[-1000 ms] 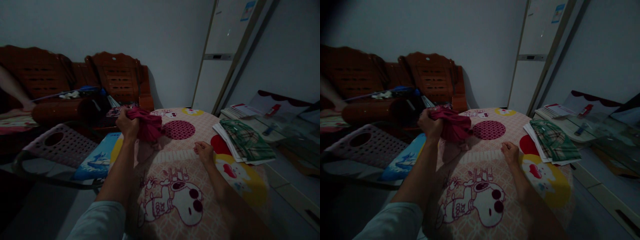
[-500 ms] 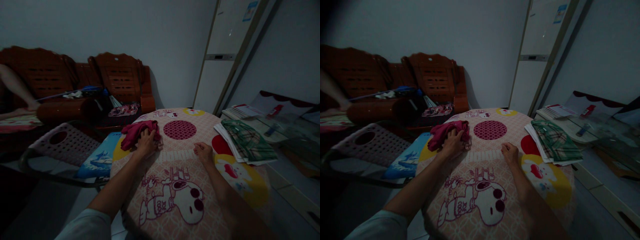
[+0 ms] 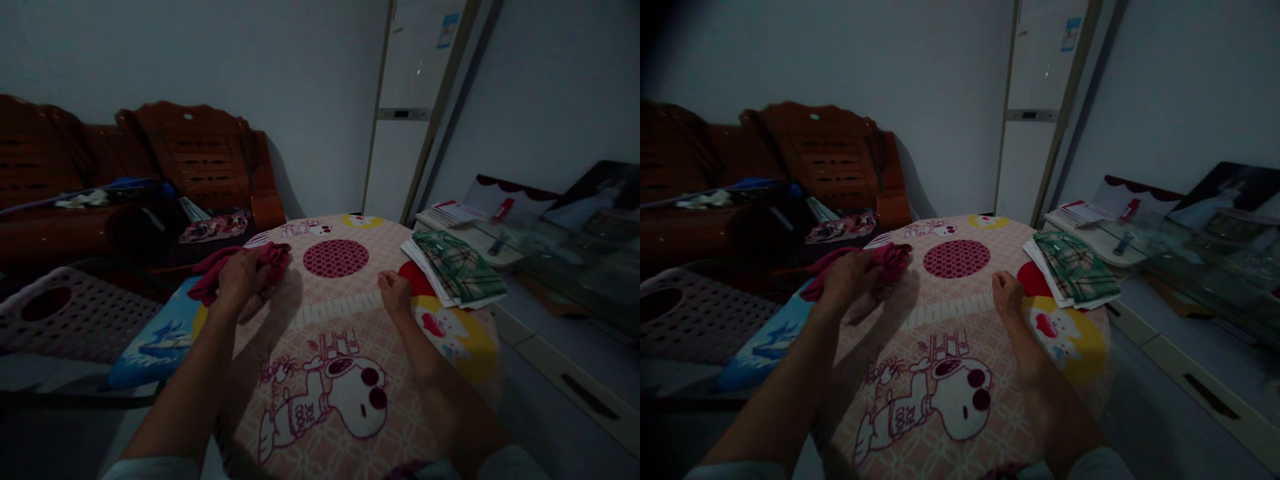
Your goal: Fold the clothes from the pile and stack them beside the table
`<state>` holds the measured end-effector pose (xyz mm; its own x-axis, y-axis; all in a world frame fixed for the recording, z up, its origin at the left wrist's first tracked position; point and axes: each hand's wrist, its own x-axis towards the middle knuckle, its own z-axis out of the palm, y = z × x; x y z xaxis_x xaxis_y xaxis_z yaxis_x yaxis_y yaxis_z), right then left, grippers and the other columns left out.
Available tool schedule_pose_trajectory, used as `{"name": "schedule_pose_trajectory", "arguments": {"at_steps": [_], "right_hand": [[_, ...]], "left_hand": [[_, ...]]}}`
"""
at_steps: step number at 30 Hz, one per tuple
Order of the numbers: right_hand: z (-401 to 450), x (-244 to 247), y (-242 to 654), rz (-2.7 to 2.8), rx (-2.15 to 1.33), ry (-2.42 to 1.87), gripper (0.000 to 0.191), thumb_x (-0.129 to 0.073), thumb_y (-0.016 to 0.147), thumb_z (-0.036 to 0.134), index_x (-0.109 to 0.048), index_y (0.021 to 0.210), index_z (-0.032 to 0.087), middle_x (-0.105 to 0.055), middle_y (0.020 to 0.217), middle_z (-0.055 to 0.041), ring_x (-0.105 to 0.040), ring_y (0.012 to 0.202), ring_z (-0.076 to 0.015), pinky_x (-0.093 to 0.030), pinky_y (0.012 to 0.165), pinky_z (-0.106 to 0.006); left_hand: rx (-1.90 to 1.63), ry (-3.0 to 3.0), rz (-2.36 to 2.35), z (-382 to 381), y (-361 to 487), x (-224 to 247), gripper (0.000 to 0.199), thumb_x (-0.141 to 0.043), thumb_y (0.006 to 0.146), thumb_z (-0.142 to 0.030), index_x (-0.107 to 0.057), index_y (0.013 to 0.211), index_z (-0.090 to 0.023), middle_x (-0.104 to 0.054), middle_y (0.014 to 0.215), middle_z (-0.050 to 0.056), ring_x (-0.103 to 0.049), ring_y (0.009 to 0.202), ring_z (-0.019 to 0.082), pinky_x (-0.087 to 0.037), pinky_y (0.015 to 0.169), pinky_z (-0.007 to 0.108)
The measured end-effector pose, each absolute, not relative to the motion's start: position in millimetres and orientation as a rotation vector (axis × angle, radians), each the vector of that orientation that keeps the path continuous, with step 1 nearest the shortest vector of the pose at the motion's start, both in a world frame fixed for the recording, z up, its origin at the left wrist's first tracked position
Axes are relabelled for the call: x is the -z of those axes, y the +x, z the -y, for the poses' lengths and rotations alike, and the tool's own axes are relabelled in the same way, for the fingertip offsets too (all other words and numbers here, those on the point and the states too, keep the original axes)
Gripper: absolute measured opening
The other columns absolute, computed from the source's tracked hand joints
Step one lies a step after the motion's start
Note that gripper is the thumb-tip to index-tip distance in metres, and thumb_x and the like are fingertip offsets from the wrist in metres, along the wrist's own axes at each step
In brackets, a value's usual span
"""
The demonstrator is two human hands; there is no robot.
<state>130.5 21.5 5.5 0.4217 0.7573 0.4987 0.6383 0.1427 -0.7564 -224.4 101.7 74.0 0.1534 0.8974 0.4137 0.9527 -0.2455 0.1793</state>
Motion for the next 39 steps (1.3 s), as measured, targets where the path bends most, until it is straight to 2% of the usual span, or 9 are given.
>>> {"name": "schedule_pose_trajectory", "arguments": {"at_steps": [8, 14, 19, 22, 27, 30, 33, 36, 39], "right_hand": [[-1.9, -53.3, 251.5, 0.918, 0.639, -1.943, 0.036, -0.047, 0.082, 0.03, -0.067, 0.102, 0.008, -0.067, 0.101, -0.0241, -0.06, 0.098, -0.0333, -0.044, 0.089, -0.05], [9.6, -44.3, 312.7, 0.757, 0.548, -2.333, 0.028, -0.055, 0.077, 0.033, -0.069, 0.073, 0.009, -0.066, 0.079, -0.0255, -0.062, 0.083, -0.0376, -0.047, 0.073, -0.052], [3.4, -64.8, 283.2, 0.842, 0.664, -2.151, 0.022, -0.052, 0.075, 0.026, -0.069, 0.069, 0.012, -0.068, 0.076, -0.0209, -0.063, 0.079, -0.0316, -0.047, 0.071, -0.044], [-1.3, -78.8, 214.6, 1.094, 0.448, -1.878, 0.02, -0.052, 0.072, 0.026, -0.067, 0.065, 0.016, -0.068, 0.071, -0.0129, -0.061, 0.072, -0.0248, -0.046, 0.068, -0.035], [8.1, -80.3, 93.9, 1.636, -0.531, -1.308, 0.019, -0.055, 0.071, 0.027, -0.07, 0.062, 0.019, -0.063, 0.058, 0.0005, -0.056, 0.055, -0.0148, -0.041, 0.054, -0.025], [13.1, -76.2, 72.6, 1.609, -0.564, -1.229, 0.018, -0.055, 0.07, 0.025, -0.069, 0.06, 0.019, -0.062, 0.056, 0.0016, -0.057, 0.056, -0.0143, -0.041, 0.056, -0.024], [9.8, -71.6, 92.6, 1.485, -0.412, -1.342, 0.02, -0.055, 0.071, 0.027, -0.068, 0.059, 0.018, -0.064, 0.058, -0.0006, -0.059, 0.06, -0.0168, -0.043, 0.058, -0.025], [4.4, -66.6, 140.0, 1.375, -0.207, -1.497, 0.025, -0.052, 0.076, 0.032, -0.072, 0.072, 0.017, -0.071, 0.072, -0.0055, -0.063, 0.069, -0.0205, -0.048, 0.067, -0.029], [2.0, -59.7, 196.4, 1.2, 0.241, -1.772, 0.032, -0.052, 0.073, 0.028, -0.073, 0.092, 0.011, -0.072, 0.088, -0.0151, -0.065, 0.084, -0.0269, -0.048, 0.082, -0.039]], "left_hand": [[1.064, -2.844, 1.481, -95.1, -139.8, -76.7, 0.034, -0.054, 0.084, -0.034, -0.072, 0.105, -0.014, -0.073, 0.083, 0.008, -0.066, 0.075, 0.02, -0.048, 0.073, 0.03], [1.038, -3.051, 1.417, -85.7, -113.3, -41.7, 0.026, -0.053, 0.083, -0.028, -0.074, 0.097, -0.018, -0.073, 0.076, 0.004, -0.065, 0.071, 0.018, -0.046, 0.065, 0.026], [1.18, -3.131, 1.45, -81.8, -112.9, -23.4, 0.032, -0.054, 0.082, -0.026, -0.07, 0.107, -0.016, -0.073, 0.08, 0.005, -0.065, 0.07, 0.016, -0.049, 0.067, 0.026], [1.405, -3.196, 1.393, -75.0, -109.6, -21.1, 0.048, -0.058, 0.082, -0.029, -0.059, 0.129, -0.017, -0.069, 0.111, 0.011, -0.067, 0.078, 0.016, -0.053, 0.068, 0.027], [1.473, -3.235, 1.114, -62.9, -105.6, -25.2, 0.072, -0.064, 0.08, -0.031, -0.04, 0.147, -0.024, -0.049, 0.144, 0.015, -0.064, 0.097, 0.019, -0.054, 0.076, 0.029], [1.174, -3.314, 1.001, -61.0, -107.5, -26.0, 0.038, -0.057, 0.084, -0.03, -0.066, 0.119, -0.02, -0.068, 0.116, 0.01, -0.064, 0.099, 0.022, -0.051, 0.083, 0.03], [0.977, -3.38, 1.047, -63.7, -109.4, -26.7, 0.023, -0.05, 0.086, -0.028, -0.07, 0.086, -0.018, -0.071, 0.081, 0.004, -0.065, 0.08, 0.02, -0.05, 0.073, 0.028], [1.439, -3.234, 1.267, -72.3, -114.7, -35.2, 0.02, -0.051, 0.083, -0.029, -0.063, 0.072, -0.017, -0.064, 0.067, 0.001, -0.06, 0.065, 0.016, -0.047, 0.062, 0.025], [2.556, -2.478, 1.48, -83.8, -127.6, -55.6, 0.023, -0.052, 0.082, -0.035, -0.057, 0.069, -0.017, -0.055, 0.057, -0.003, -0.051, 0.052, 0.011, -0.044, 0.052, 0.02]]}}
